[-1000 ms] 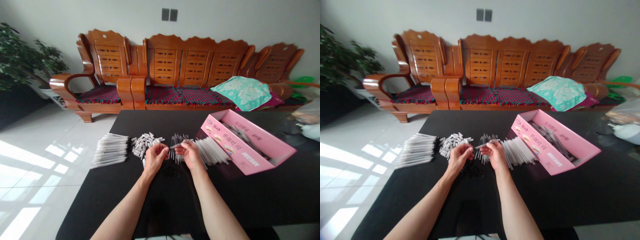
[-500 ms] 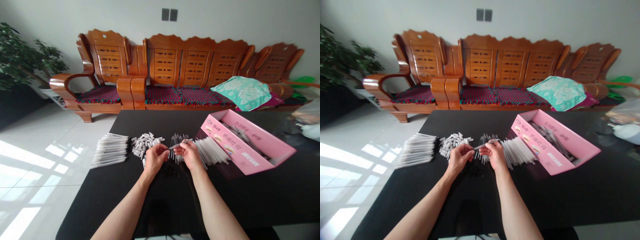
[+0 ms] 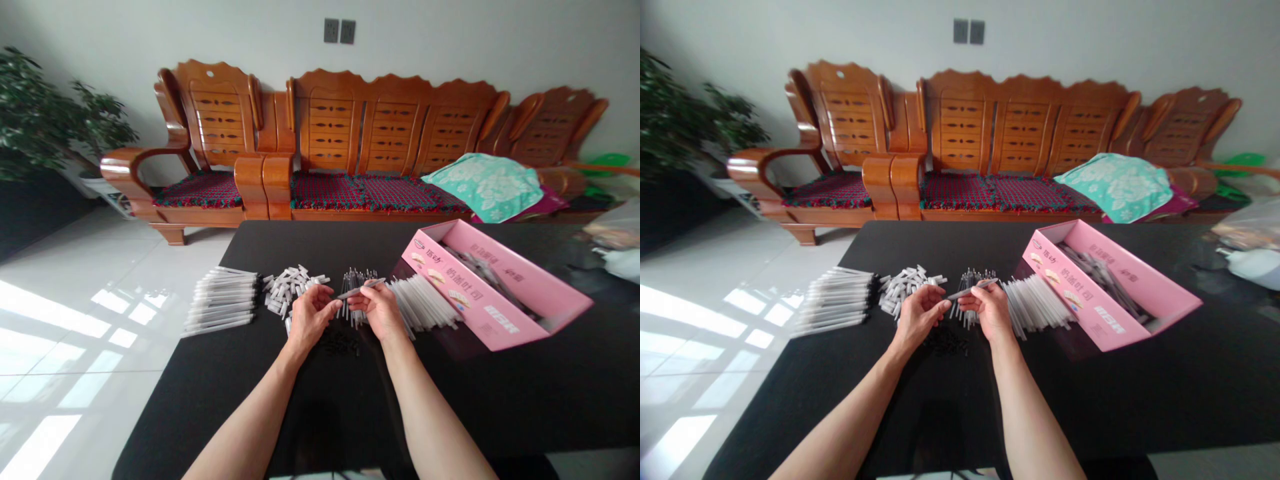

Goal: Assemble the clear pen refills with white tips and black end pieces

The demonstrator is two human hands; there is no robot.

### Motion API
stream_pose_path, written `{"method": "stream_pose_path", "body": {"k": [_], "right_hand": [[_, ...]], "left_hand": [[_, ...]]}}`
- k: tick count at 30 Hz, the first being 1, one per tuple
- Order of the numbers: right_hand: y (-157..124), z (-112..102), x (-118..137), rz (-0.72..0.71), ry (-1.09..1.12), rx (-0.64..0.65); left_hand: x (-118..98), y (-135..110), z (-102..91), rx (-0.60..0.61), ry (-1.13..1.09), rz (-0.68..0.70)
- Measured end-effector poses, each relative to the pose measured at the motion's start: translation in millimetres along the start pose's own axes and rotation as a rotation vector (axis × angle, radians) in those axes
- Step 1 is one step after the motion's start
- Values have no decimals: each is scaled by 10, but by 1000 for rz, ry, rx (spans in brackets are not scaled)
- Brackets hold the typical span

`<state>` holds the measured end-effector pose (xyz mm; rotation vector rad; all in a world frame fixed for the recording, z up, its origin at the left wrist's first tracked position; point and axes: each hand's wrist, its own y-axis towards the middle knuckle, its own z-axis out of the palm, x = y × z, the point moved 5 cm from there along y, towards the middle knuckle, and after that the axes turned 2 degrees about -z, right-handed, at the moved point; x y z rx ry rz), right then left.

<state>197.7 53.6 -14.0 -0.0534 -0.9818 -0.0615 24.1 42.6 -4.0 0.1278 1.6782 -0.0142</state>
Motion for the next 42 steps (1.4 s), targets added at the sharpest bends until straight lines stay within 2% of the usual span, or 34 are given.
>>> {"method": "stream_pose_path", "body": {"k": [5, 11, 18, 24, 29, 35, 40, 42], "right_hand": [[-3, 1, -1, 9, -7, -5], [-2, -7, -12, 8, -17, 6], [1, -1, -9, 4, -16, 10], [-3, 9, 5, 3, -12, 10], [-5, 3, -3, 4, -22, 12], [3, -8, -12, 1, -19, 21], [-8, 2, 1, 2, -21, 21], [-12, 9, 2, 6, -22, 24]], "left_hand": [[10, -3, 16, 46, 141, 25], [-16, 5, -1, -15, 19, 43], [4, 4, 17, 42, 128, 22], [-29, 4, -13, -9, 0, 34], [22, 7, 21, 56, 123, 10], [-34, 5, -17, -15, 16, 15], [-2, -11, 16, 63, 148, 6], [12, -10, 17, 50, 147, 5]]}}
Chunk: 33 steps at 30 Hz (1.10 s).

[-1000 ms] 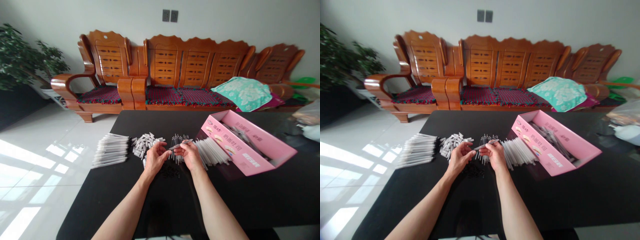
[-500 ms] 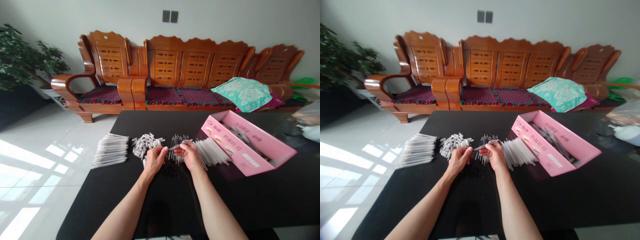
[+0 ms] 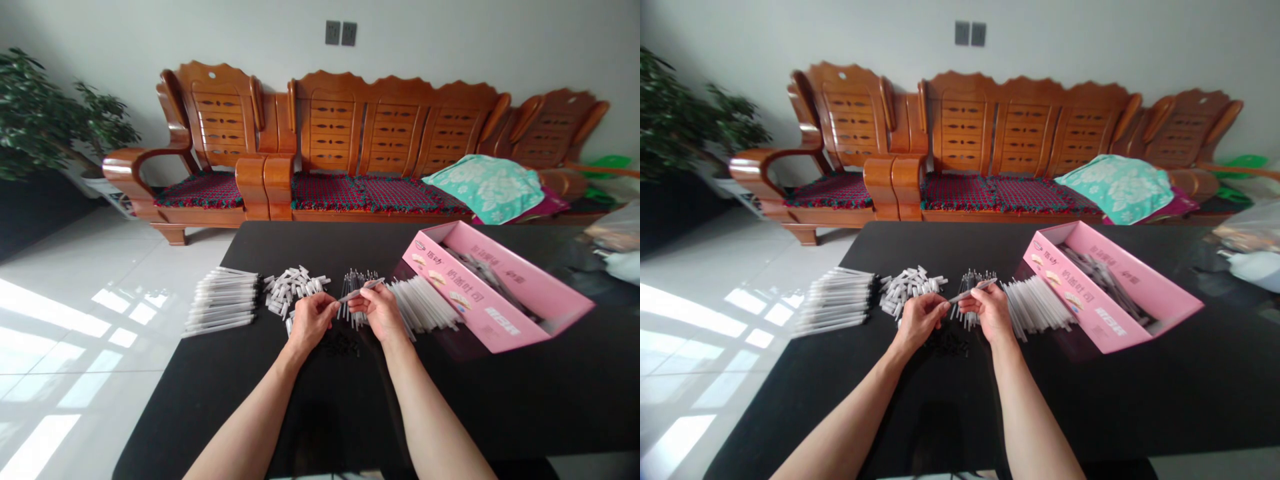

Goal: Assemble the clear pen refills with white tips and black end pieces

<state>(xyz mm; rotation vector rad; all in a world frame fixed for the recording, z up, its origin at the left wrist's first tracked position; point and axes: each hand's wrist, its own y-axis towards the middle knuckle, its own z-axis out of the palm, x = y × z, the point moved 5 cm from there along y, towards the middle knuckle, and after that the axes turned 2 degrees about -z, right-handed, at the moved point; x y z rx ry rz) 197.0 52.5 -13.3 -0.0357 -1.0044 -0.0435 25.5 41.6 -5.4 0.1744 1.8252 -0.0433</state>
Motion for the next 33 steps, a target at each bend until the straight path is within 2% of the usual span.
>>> {"method": "stream_pose_path", "body": {"k": [4, 10, 15, 17, 20, 22, 24, 26, 30, 33], "right_hand": [[-1, -1, -1, -4, -4, -9], [-13, 26, 10, -3, -10, 4], [-11, 27, 12, -3, -16, 7], [-1, -1, 17, -18, -27, -6], [15, -47, 30, -39, -43, -29], [18, -60, 34, -39, -56, -30], [11, -49, 31, -24, -75, -8], [-5, -27, 27, -6, -96, 24], [-30, -8, 38, -5, -104, 53], [-31, -13, 37, 13, -86, 52]], "left_hand": [[-34, -6, -57, -83, -39, 12], [-93, -24, -45, -18, 133, 73], [-67, -5, -39, -48, 96, 55], [-75, 16, -132, -86, 60, 66], [-54, 60, -430, -264, 38, 53], [-22, 83, -637, -393, 89, 32], [-11, 107, -747, -430, 194, 25], [-32, 130, -723, -338, 346, 44], [-80, 97, -496, -85, 683, 55], [-69, 46, -391, -18, 829, 10]]}}
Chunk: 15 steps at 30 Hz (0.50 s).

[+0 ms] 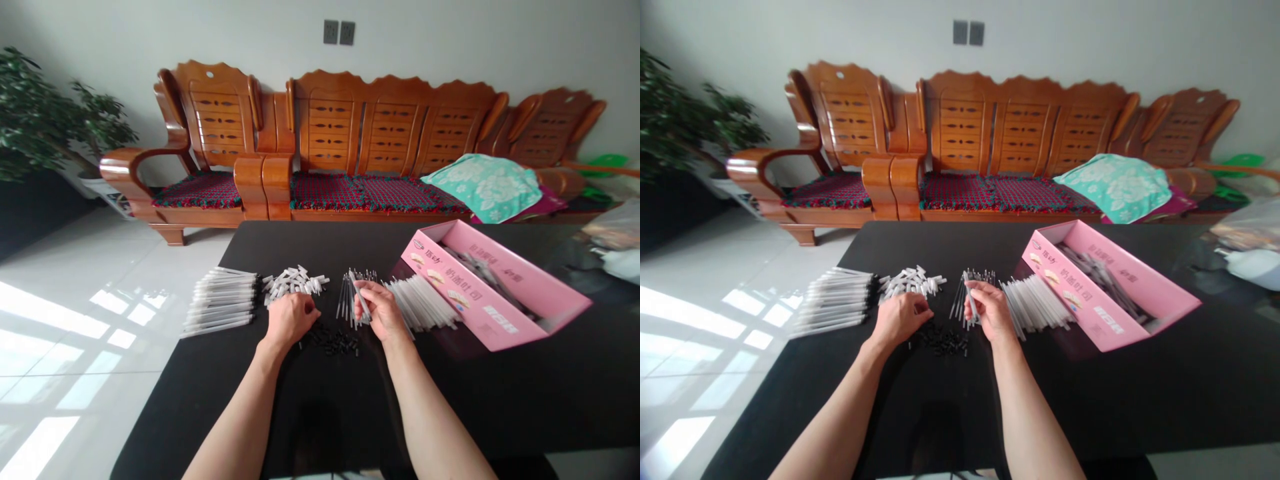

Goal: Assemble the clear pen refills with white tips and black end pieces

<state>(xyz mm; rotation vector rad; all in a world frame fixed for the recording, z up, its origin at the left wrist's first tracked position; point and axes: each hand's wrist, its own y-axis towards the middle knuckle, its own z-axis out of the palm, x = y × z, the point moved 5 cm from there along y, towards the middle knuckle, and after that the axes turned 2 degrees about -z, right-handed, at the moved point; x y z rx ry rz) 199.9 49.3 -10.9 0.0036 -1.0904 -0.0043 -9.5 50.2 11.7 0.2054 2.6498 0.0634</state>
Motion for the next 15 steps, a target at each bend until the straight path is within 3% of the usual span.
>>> {"method": "stream_pose_path", "body": {"k": [8, 15], "right_hand": [[30, -16, -14, -16, 131, 51], [40, -39, -11, -38, 124, -15]], "left_hand": [[-58, -18, 79, 53, -33, 110], [-95, -21, 93, 48, -55, 130]]}}
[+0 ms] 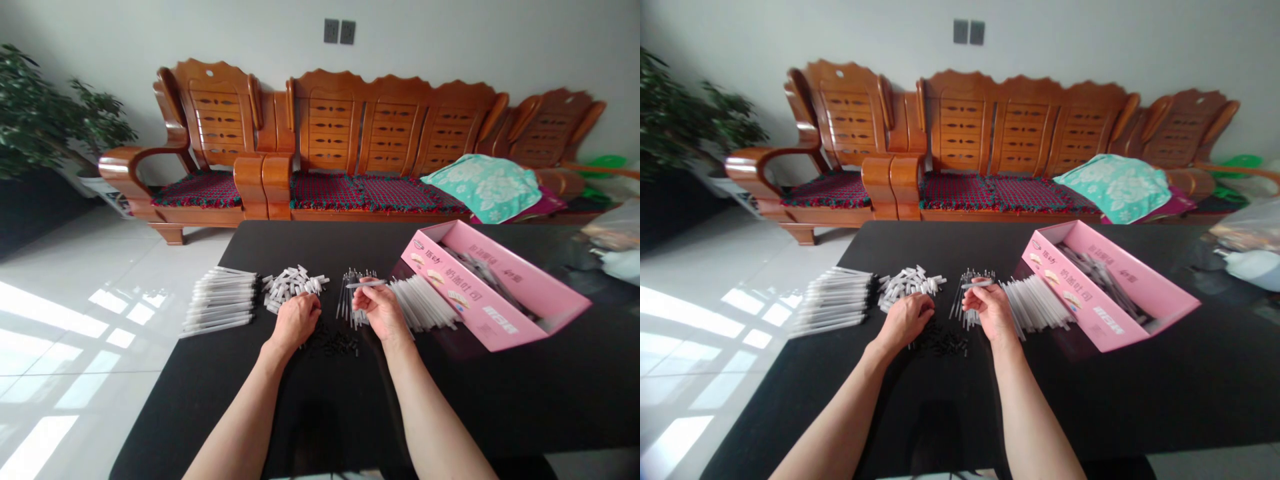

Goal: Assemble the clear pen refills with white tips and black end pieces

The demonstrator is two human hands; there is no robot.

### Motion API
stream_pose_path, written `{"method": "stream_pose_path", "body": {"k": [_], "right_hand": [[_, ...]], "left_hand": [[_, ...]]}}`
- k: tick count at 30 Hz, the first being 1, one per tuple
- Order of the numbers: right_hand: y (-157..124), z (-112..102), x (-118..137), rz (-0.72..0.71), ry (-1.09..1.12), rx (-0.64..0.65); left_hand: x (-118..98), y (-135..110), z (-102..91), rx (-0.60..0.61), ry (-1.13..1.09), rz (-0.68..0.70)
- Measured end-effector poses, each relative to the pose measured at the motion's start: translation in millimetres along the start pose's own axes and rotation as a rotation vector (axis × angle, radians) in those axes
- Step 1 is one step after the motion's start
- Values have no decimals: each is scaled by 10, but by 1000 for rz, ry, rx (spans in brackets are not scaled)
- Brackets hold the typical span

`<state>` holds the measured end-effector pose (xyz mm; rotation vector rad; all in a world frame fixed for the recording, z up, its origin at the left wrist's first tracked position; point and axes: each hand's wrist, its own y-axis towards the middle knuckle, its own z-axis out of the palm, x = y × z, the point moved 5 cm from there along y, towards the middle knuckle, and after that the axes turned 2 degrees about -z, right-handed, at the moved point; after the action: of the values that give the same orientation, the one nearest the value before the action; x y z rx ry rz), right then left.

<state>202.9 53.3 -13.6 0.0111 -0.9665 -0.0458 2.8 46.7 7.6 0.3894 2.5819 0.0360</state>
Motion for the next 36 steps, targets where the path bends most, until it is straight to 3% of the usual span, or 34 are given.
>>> {"method": "stream_pose_path", "body": {"k": [5, 8, 12, 18, 27, 36], "right_hand": [[9, -17, 28, -50, -26, -40], [10, -27, 25, -54, -41, -55], [-6, -1, -7, -17, -58, -43], [-47, 109, -48, 26, -122, 58], [-21, 88, -42, -14, -101, 9], [-44, 121, -52, 18, -141, 32]], "left_hand": [[36, 23, -59, -149, -234, -19], [130, 52, -53, -225, -562, -133], [212, 82, 43, -228, -1078, -242], [221, 68, 147, -150, -1392, -318], [140, 59, 211, -85, -1510, -347], [9, 36, 218, 6, -1404, -340]]}}
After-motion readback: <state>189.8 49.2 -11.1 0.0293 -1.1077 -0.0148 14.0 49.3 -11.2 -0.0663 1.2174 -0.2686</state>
